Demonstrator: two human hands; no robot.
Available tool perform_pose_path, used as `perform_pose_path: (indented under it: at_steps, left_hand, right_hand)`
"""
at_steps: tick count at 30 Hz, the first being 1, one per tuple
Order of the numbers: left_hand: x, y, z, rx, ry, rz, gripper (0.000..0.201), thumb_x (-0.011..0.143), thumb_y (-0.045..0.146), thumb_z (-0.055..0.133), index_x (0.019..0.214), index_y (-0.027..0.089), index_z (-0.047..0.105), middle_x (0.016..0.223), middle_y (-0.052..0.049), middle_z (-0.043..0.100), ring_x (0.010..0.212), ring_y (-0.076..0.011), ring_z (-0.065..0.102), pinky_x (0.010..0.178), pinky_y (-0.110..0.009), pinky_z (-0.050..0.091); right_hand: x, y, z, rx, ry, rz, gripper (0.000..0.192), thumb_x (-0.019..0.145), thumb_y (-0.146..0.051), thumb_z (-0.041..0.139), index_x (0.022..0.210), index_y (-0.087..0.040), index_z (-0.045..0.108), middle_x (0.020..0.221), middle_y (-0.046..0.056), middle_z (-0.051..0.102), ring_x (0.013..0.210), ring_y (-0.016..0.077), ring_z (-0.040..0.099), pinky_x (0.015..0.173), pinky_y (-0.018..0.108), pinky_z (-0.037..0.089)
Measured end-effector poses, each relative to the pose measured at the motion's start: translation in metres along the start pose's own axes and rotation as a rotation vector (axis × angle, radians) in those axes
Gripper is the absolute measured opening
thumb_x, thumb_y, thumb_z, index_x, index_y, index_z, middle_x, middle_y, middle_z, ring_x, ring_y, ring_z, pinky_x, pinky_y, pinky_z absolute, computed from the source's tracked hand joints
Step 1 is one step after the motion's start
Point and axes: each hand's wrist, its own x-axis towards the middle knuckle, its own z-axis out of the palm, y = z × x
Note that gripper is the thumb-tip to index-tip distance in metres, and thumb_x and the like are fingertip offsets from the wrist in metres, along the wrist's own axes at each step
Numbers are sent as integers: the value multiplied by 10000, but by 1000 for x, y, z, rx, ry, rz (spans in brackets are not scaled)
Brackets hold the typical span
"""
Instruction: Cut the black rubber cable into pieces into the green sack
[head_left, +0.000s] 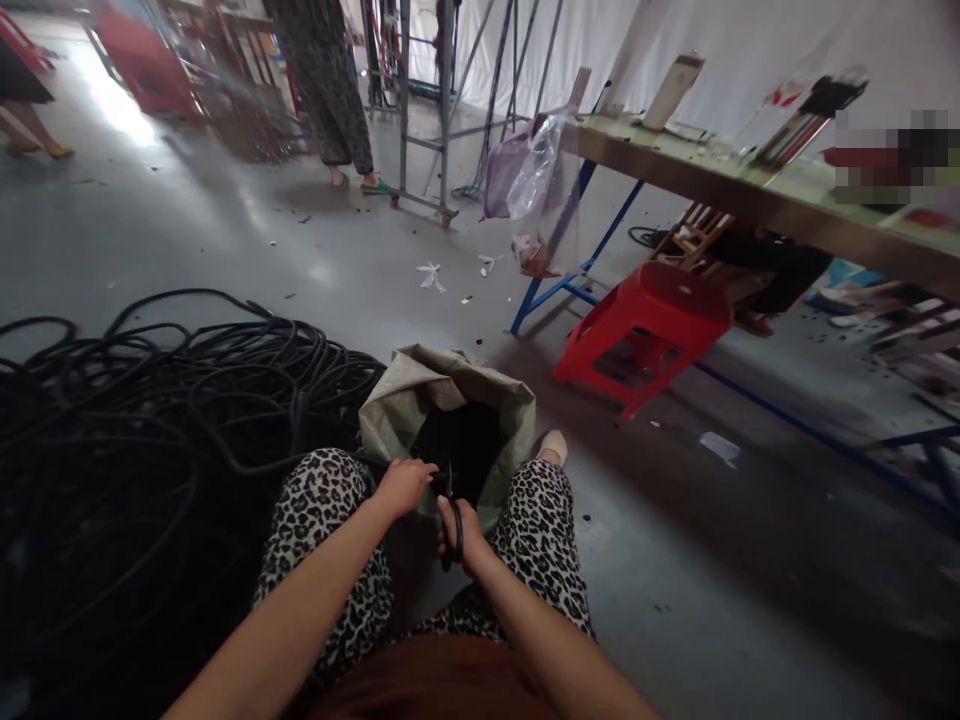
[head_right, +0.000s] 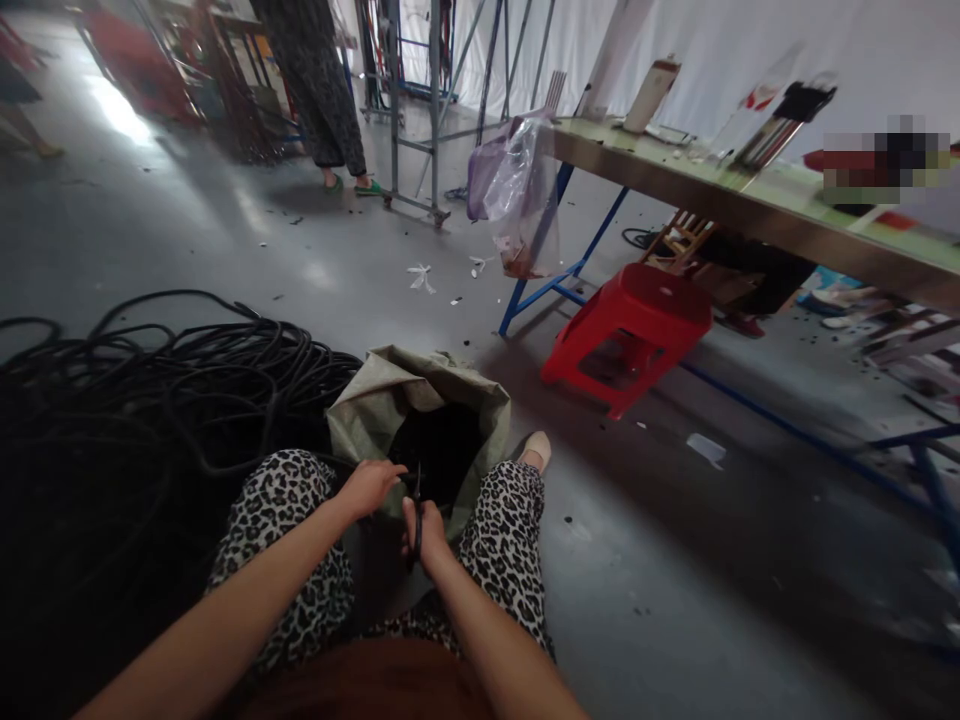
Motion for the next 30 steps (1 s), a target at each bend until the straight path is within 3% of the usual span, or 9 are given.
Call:
perform_pose_path:
  at_steps: [8, 12, 18, 23, 26, 30]
  left_hand:
    - [2, 3, 6, 14, -8, 5, 307, 858, 219, 443, 1104, 261, 622, 972, -65, 673, 960, -200, 601, 860, -326, 400]
    - [4, 2, 8, 29, -8, 20, 306, 856, 216, 447, 1101, 249, 627, 982, -68, 676, 944, -207, 605, 843, -337, 401]
    - [5, 1, 5, -6, 11, -7, 301, 863, 202, 454, 1116, 244, 612, 1011, -64, 672, 976, -195, 590, 859, -330, 383]
    - [4, 3, 1, -41, 117, -12, 273, 864, 216, 484, 1125, 201, 562, 1022, -60, 665, 982, -199, 581, 883, -334, 369]
    - [3, 2, -7, -51, 171, -8, 221, 867, 227, 491, 1073, 196, 563, 994, -53, 662, 973, -197, 577, 897, -336, 363]
    - [3, -8, -38, -99, 417, -53, 262, 906, 252, 415, 1121, 182, 547, 1118, -71, 631, 1045, -198, 544, 952, -342, 343]
  right_hand:
    - [-2, 2, 2, -35, 90, -7, 223, 863, -348, 538, 785, -186, 406, 387, -121, 358, 231, 71, 366, 224, 165, 328]
    - [2, 10, 0, -40, 93, -9, 231, 851, -358, 559, 784, -171, 440, 378, -109, 368, 227, 80, 375, 222, 168, 313]
    - [7, 15, -1, -3, 77, 103, 284, 851, -429, 537, 861, -156, 464, 363, -94, 404, 239, 92, 402, 243, 172, 333]
    - [3, 11, -2, 140, 25, 13, 399, 795, -532, 549, 907, -166, 436, 424, -75, 486, 282, 102, 467, 282, 178, 365]
    - [1, 4, -6, 224, 57, -45, 448, 730, -559, 600, 876, -170, 433, 450, -71, 500, 313, 97, 485, 308, 180, 379]
    - [-1, 0, -12, 302, 139, -61, 504, 643, -594, 654, 819, -177, 433, 468, -68, 499, 327, 93, 485, 323, 188, 373]
